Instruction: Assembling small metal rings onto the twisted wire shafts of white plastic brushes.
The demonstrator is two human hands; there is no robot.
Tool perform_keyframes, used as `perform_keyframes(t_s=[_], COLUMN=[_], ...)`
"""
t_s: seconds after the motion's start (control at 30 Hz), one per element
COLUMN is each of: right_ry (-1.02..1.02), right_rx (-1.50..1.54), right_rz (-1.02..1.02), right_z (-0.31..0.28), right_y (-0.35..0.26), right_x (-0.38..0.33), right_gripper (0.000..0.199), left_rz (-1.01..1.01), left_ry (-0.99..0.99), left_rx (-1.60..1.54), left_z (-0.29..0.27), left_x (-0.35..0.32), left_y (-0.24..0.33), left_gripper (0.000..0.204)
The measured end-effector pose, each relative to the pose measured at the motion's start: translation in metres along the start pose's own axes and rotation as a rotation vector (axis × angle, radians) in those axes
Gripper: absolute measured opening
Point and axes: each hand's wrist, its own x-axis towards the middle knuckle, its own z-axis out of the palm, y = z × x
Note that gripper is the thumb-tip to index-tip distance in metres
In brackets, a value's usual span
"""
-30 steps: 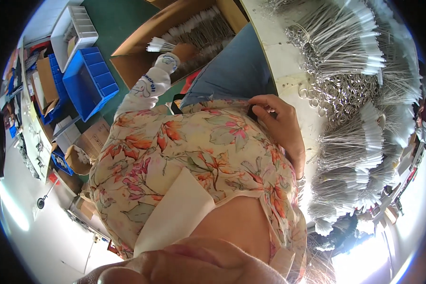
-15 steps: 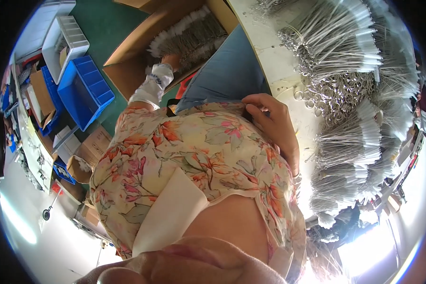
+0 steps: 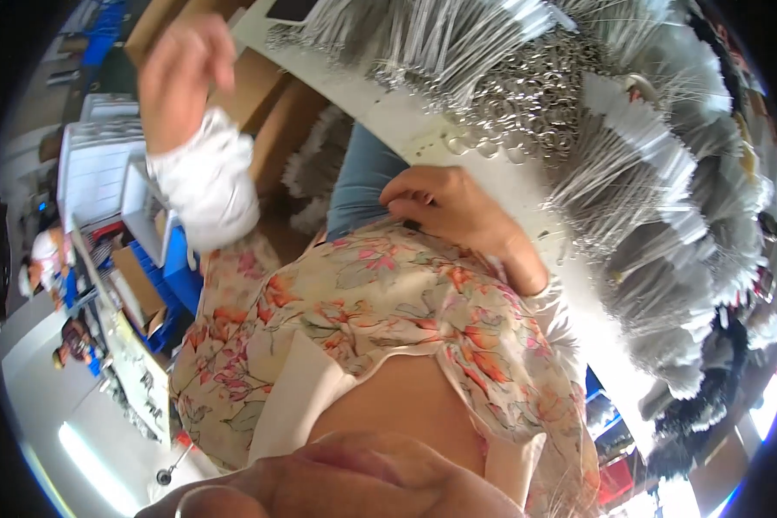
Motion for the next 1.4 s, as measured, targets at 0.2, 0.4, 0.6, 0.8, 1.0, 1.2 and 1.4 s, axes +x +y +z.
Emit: perform_keyframes(t_s=[0.2, 0.4, 0.6, 0.8, 1.0, 1.2, 1.4], right_ry=[0.29, 0.75, 1.038, 0.476, 0.12, 0.226, 0.267], right_rx=[-0.037, 0.079, -0.216, 0.866, 0.565, 0.565, -0.015], right_rz=[-0.312, -0.56, -0.705, -0.442, -0.379, -0.577, -0.856], right_z=[-0.012, 0.003, 0.004, 0.012, 0.038, 0.031, 0.029], right_y=[-0.024, -0.033, -0.022, -0.042, -0.071, -0.101, -0.146], right_x=[0.028, 0.059, 0.079, 0.036, 0.008, 0.004, 0.014], right_gripper=[0.017, 0.024, 0.02, 0.012, 0.028, 0.031, 0.032], left_rz=[0.245, 0.127, 0.044, 0.0, -0.024, -0.04, -0.028], left_ry=[-0.2, -0.313, -0.313, -0.221, -0.117, 0.038, 0.17], left_rx=[-0.636, -0.58, -0.517, -0.426, -0.346, -0.282, -0.277], left_z=[0.055, 0.102, 0.107, 0.085, 0.046, -0.001, -0.035], left_x=[0.149, 0.204, 0.232, 0.237, 0.239, 0.223, 0.211], left_y=[0.014, -0.02, -0.049, -0.057, -0.059, -0.054, -0.044], left_gripper=[0.014, 0.012, 0.011, 0.01, 0.009, 0.008, 0.008])
